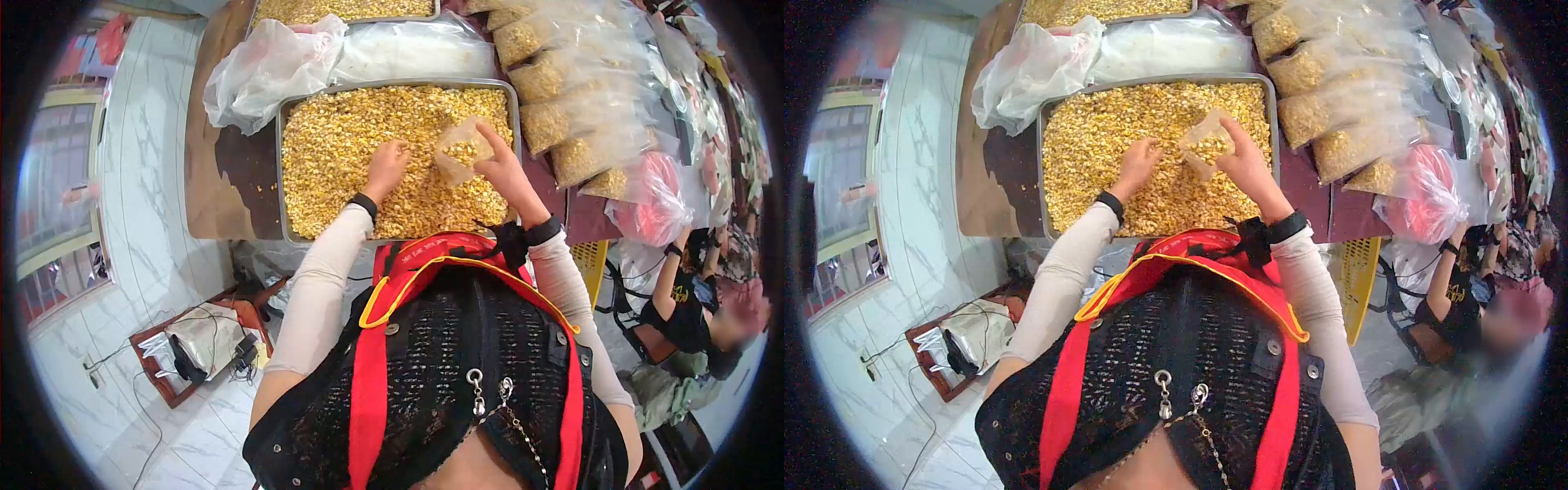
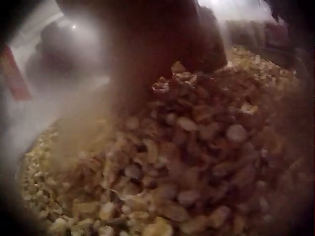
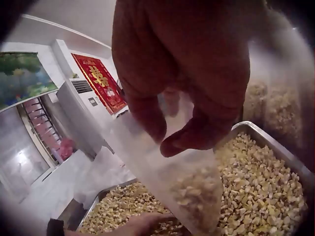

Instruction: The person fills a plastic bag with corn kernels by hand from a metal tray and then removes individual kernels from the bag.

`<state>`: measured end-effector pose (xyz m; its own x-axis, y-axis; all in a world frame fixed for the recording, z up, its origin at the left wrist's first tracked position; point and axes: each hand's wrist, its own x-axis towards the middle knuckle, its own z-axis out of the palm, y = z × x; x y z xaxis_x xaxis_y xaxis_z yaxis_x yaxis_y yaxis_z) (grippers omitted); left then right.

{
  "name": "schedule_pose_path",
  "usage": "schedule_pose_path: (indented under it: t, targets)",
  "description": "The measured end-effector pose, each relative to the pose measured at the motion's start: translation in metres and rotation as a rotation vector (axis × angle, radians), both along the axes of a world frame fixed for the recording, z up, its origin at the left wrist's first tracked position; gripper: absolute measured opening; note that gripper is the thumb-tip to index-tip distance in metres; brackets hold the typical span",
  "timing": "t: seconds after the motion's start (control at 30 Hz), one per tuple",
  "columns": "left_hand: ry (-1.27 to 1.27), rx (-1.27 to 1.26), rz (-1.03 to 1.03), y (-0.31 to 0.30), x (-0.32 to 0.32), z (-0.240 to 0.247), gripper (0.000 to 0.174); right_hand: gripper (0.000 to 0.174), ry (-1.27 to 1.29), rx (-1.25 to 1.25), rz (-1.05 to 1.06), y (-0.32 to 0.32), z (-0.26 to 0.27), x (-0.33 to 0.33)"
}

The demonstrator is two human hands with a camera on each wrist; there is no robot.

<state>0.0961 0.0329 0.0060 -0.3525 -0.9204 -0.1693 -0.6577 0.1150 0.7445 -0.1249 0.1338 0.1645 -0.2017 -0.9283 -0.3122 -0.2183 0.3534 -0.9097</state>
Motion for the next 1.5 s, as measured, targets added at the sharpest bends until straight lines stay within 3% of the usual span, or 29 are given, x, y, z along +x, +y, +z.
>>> schedule_pose_path:
  t: [0.07, 0.1, 0.17, 0.2, 0.37, 0.47, 0.53, 0.67, 0.77, 0.83, 0.9, 0.97, 1.0, 1.03, 1.1, 1.17, 1.23, 1.27, 1.4, 1.47, 1.5]
  targets:
    - [-0.303, -0.558, -0.322, 0.03, -0.007, 0.014, 0.033, 0.07, -0.053, 0.063, 0.0, -0.001, -0.001, 0.001]
    - [-0.302, -0.557, -0.318, 0.036, -0.007, 0.017, 0.033, 0.069, 0.014, -0.004, 0.007, -0.001, -0.003, 0.002]
    - [-0.425, -0.543, -0.602, 0.04, -0.007, 0.02, 0.037, 0.069, 0.087, -0.073, 0.022, -0.002, -0.003, 0.001]
    - [-0.335, -0.597, -0.598, 0.036, -0.005, 0.017, 0.025, 0.069, 0.045, -0.033, 0.014, -0.002, 0.002, 0.001]
    - [-0.403, -0.6, -0.491, 0.0, 0.011, 0.008, 0.021, 0.067, 0.018, -0.079, -0.032, -0.001, 0.001, 0.001]
    - [-0.552, -0.415, -0.387, -0.025, 0.014, 0.007, 0.025, 0.065, -0.021, 0.027, -0.008, -0.004, 0.024, 0.004]
    - [-0.489, -0.407, -0.143, -0.033, 0.015, 0.008, 0.03, 0.065, 0.038, 0.053, 0.02, -0.004, 0.034, 0.006]
    - [-0.545, -0.293, -0.175, -0.021, 0.0, 0.013, 0.034, 0.066, 0.036, 0.048, 0.032, -0.005, 0.031, 0.004]
    - [-0.541, -0.512, -0.266, 0.002, -0.013, 0.022, 0.028, 0.067, -0.06, -0.053, -0.001, -0.008, 0.02, 0.005]
    - [-0.512, -0.444, -0.575, 0.008, -0.015, 0.015, 0.025, 0.068, -0.086, -0.049, -0.03, -0.009, 0.019, 0.005]
    - [-0.439, -0.55, -0.604, 0.004, -0.008, 0.01, 0.022, 0.067, -0.053, -0.079, -0.034, -0.009, -0.003, 0.004]
    - [-0.386, -0.346, -0.566, -0.006, -0.006, 0.009, 0.021, 0.07, 0.009, -0.131, 0.012, -0.008, -0.014, 0.004]
    - [-0.32, -0.239, -0.434, -0.008, -0.007, 0.014, 0.022, 0.07, 0.001, -0.015, 0.022, -0.009, 0.003, 0.007]
    - [-0.324, -0.237, -0.438, -0.012, -0.006, 0.021, 0.022, 0.07, -0.004, -0.014, 0.019, -0.009, 0.001, 0.007]
    - [-0.018, 0.077, -0.178, -0.023, -0.005, 0.032, 0.027, 0.069, 0.066, -0.092, 0.035, -0.012, -0.007, 0.006]
    - [0.108, 0.062, -0.134, -0.027, -0.001, 0.022, 0.029, 0.068, 0.126, -0.135, 0.051, -0.012, -0.016, 0.003]
    - [0.566, 0.898, 0.21, -0.021, -0.002, 0.058, 0.026, 0.067, 0.188, -0.174, 0.072, -0.011, -0.024, 0.0]
    - [0.762, 0.986, 0.253, -0.019, -0.002, 0.063, 0.023, 0.067, 0.184, -0.205, 0.085, -0.011, -0.028, 0.0]
    - [0.965, 1.083, 0.384, -0.02, -0.002, 0.072, 0.019, 0.064, 0.156, -0.163, 0.12, -0.009, -0.022, 0.0]
    - [1.255, 1.198, 0.528, -0.022, -0.007, 0.075, 0.02, 0.063, 0.158, -0.155, 0.111, -0.009, -0.02, 0.002]
    - [1.252, 1.198, 0.522, -0.022, -0.011, 0.085, 0.02, 0.063, 0.161, -0.147, 0.106, -0.009, -0.018, 0.004]
